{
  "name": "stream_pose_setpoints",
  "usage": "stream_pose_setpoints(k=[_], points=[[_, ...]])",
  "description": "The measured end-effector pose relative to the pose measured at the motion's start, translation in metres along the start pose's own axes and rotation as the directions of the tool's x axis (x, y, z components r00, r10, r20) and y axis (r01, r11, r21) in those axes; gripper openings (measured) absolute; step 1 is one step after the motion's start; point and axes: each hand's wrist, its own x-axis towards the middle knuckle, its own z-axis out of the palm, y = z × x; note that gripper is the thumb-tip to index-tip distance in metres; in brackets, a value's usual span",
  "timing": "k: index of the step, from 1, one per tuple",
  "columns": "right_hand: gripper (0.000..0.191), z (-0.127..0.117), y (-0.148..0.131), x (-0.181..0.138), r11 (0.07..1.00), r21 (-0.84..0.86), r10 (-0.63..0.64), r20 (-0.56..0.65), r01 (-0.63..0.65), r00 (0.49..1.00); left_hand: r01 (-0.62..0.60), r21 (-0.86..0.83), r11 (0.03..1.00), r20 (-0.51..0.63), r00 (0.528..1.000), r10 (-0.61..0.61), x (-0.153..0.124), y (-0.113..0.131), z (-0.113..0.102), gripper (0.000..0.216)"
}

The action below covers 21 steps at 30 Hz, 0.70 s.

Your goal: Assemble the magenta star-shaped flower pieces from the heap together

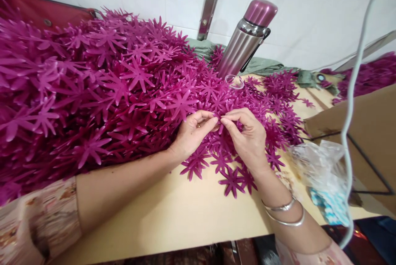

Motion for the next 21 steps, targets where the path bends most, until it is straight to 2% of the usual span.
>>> stream_pose_setpoints(k=[6,8,10,12,14,17,21], points=[[0.010,0.001,-0.002,0.000,0.999,0.024,-0.029,0.011,0.029,1.000,0.000,-0.046,0.999,-0.022,1.000,-0.001,0.001,-0.002,0.000,0.021],[0.010,0.003,-0.003,-0.001,0.998,0.060,0.009,0.016,-0.010,1.000,0.001,-0.057,0.998,-0.019,1.000,-0.002,0.001,-0.003,0.000,0.022],[0.008,0.007,-0.003,-0.002,0.984,0.138,0.112,0.035,-0.116,0.993,0.004,-0.068,0.998,-0.005,1.000,-0.005,0.001,-0.003,0.000,0.023],[0.006,0.011,0.000,-0.004,0.927,0.272,0.258,0.032,-0.257,0.966,0.010,-0.078,0.997,0.000,1.000,-0.010,0.001,-0.003,0.000,0.023],[0.008,0.015,0.006,-0.005,0.825,0.438,0.405,-0.017,-0.357,0.914,0.013,-0.083,0.996,-0.026,1.000,-0.015,0.001,-0.002,0.000,0.021],[0.015,0.015,0.015,-0.004,0.700,0.598,0.527,-0.064,-0.391,0.847,0.020,-0.073,0.997,-0.061,0.998,-0.024,0.002,-0.002,0.000,0.018],[0.021,0.007,0.029,0.001,0.618,0.691,0.564,-0.056,-0.376,0.824,0.023,-0.069,0.997,-0.102,0.994,-0.030,0.003,-0.004,0.000,0.021]])
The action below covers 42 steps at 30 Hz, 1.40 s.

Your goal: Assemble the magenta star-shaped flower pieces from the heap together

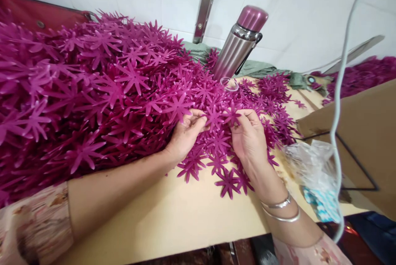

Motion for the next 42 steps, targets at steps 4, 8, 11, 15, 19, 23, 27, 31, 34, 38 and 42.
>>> stream_pose_setpoints(k=[4,8,11,15,19,23,27,31,34,38,42], points=[[0.029,-0.011,0.002,0.010,0.996,0.079,0.055,-0.032,-0.053,0.998,-0.003,0.015,1.000,-0.029,1.000,0.003,0.002,-0.001,0.000,0.023],[0.038,-0.016,0.005,0.014,0.980,0.130,0.158,-0.029,-0.153,0.987,0.006,-0.025,1.000,-0.017,1.000,-0.007,0.002,0.000,0.000,0.026],[0.049,-0.016,0.006,0.014,0.975,0.100,0.194,0.062,-0.199,0.979,0.018,-0.034,0.999,-0.033,0.999,-0.019,0.001,0.001,0.001,0.027],[0.056,-0.013,0.006,0.012,0.984,0.065,0.165,0.054,-0.169,0.985,0.024,-0.054,0.998,-0.049,0.998,-0.027,0.001,0.001,0.001,0.027],[0.054,-0.009,0.007,0.009,0.998,-0.024,0.060,0.024,-0.059,0.998,0.016,-0.108,0.994,-0.091,0.995,-0.026,0.001,0.001,0.002,0.027],[0.038,-0.005,0.003,0.008,0.993,-0.098,-0.073,-0.035,0.069,0.997,0.023,-0.154,0.988,-0.074,0.997,-0.035,0.001,0.002,0.002,0.022],[0.032,-0.003,-0.001,0.006,0.988,-0.124,-0.091,-0.021,0.088,0.996,0.029,-0.142,0.989,-0.064,0.997,-0.039,0.001,0.004,0.002,0.022],[0.029,-0.001,-0.004,0.003,0.979,-0.179,-0.096,-0.004,0.094,0.995,-0.013,-0.048,0.999,-0.017,1.000,0.012,0.000,0.003,0.002,0.039],[0.026,0.001,-0.007,0.001,0.960,-0.242,-0.139,0.009,0.137,0.990,-0.081,0.051,0.995,0.055,0.995,0.078,-0.002,0.001,0.001,0.058],[0.025,0.004,-0.011,-0.004,0.939,-0.299,-0.159,0.061,0.170,0.985,-0.129,0.184,0.975,0.141,0.985,0.104,-0.006,0.002,0.001,0.035],[0.031,0.010,-0.013,-0.011,0.942,-0.304,-0.103,0.153,0.146,0.983,-0.119,0.226,0.967,0.108,0.989,0.096,-0.006,0.002,0.002,0.026]])
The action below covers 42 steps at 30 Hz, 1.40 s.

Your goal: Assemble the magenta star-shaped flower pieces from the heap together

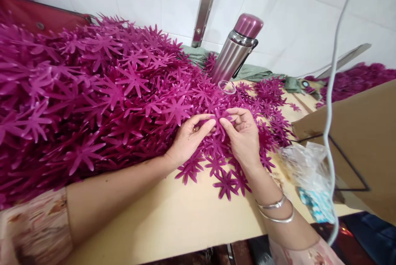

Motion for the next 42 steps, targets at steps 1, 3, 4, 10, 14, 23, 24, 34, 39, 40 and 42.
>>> stream_pose_setpoints(k=[1,3,4,10,14,23,24,34,39,40,42], points=[[0.033,0.002,0.000,-0.001,1.000,0.013,0.008,0.031,-0.009,0.999,-0.001,0.022,1.000,-0.016,1.000,0.001,0.000,0.000,0.000,0.024],[0.036,0.003,0.000,-0.002,0.999,0.042,0.033,0.070,-0.036,0.997,-0.012,0.065,0.998,-0.041,0.999,0.015,0.001,0.000,-0.001,0.017],[0.036,0.004,0.001,-0.002,0.997,0.059,0.048,0.077,-0.053,0.996,-0.016,0.071,0.997,-0.048,0.999,0.020,0.002,0.000,-0.001,0.015],[0.036,-0.007,0.010,0.009,0.965,0.223,0.145,-0.028,-0.135,0.989,0.042,-0.011,0.999,-0.092,0.995,-0.043,0.003,0.000,-0.002,0.016],[0.045,-0.010,0.012,0.014,0.948,0.283,0.161,-0.039,-0.143,0.986,0.050,-0.001,0.999,-0.112,0.992,-0.050,0.003,0.001,-0.002,0.016],[0.030,-0.010,0.021,0.013,0.977,0.187,0.125,-0.109,-0.103,0.986,0.049,0.032,0.998,-0.137,0.990,-0.044,0.004,-0.003,-0.003,0.017],[0.029,-0.010,0.022,0.013,0.981,0.169,0.118,-0.112,-0.098,0.987,0.044,0.040,0.998,-0.140,0.989,-0.038,0.004,-0.004,-0.003,0.018],[0.027,-0.011,0.016,0.009,0.988,0.124,0.111,-0.104,-0.098,0.988,0.035,0.091,0.995,-0.142,0.990,-0.021,0.004,-0.004,-0.004,0.020],[0.024,-0.013,0.019,0.008,0.994,0.065,0.089,-0.082,-0.084,0.993,0.043,0.088,0.995,-0.132,0.991,-0.032,0.004,-0.003,-0.004,0.019],[0.024,-0.013,0.019,0.008,0.995,0.053,0.086,-0.080,-0.082,0.993,0.046,0.090,0.995,-0.132,0.991,-0.033,0.004,-0.003,-0.004,0.020],[0.024,-0.012,0.018,0.007,0.995,0.037,0.092,-0.074,-0.089,0.993,0.046,0.089,0.995,-0.126,0.991,-0.035,0.004,-0.002,-0.004,0.020]])
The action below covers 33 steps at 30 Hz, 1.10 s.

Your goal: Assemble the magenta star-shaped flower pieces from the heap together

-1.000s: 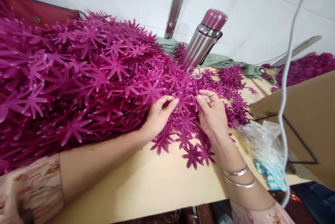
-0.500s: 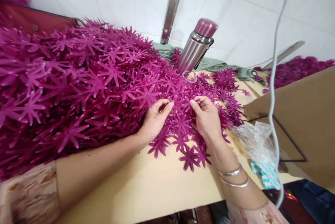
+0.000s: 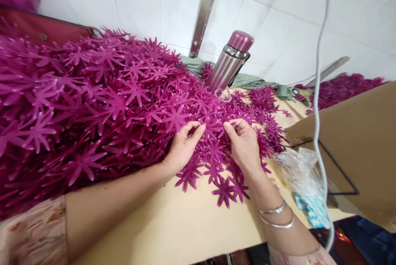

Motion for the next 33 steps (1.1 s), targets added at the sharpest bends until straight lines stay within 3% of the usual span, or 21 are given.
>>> stream_pose_setpoints(k=[11,14,22,29,33], points=[[0.033,0.004,-0.003,0.001,0.985,0.103,0.137,0.025,-0.139,0.990,0.021,0.009,1.000,0.023,1.000,-0.021,0.002,-0.001,0.000,0.022],[0.023,0.000,-0.002,0.002,0.991,0.057,0.119,0.006,-0.119,0.993,0.021,0.058,0.998,0.029,0.999,-0.023,0.001,-0.001,-0.001,0.022],[0.028,-0.005,-0.011,0.002,0.993,-0.079,0.090,-0.017,-0.091,0.996,0.037,0.107,0.994,0.047,0.998,-0.042,0.000,-0.002,-0.002,0.021],[0.054,-0.003,-0.012,-0.001,0.982,-0.173,0.055,-0.109,-0.074,0.992,0.037,0.107,0.994,0.048,0.998,-0.043,-0.001,-0.001,-0.003,0.021],[0.058,-0.003,-0.014,0.000,0.959,-0.270,0.048,-0.140,-0.085,0.989,0.031,0.109,0.994,0.053,0.998,-0.037,0.000,-0.002,-0.003,0.021]])
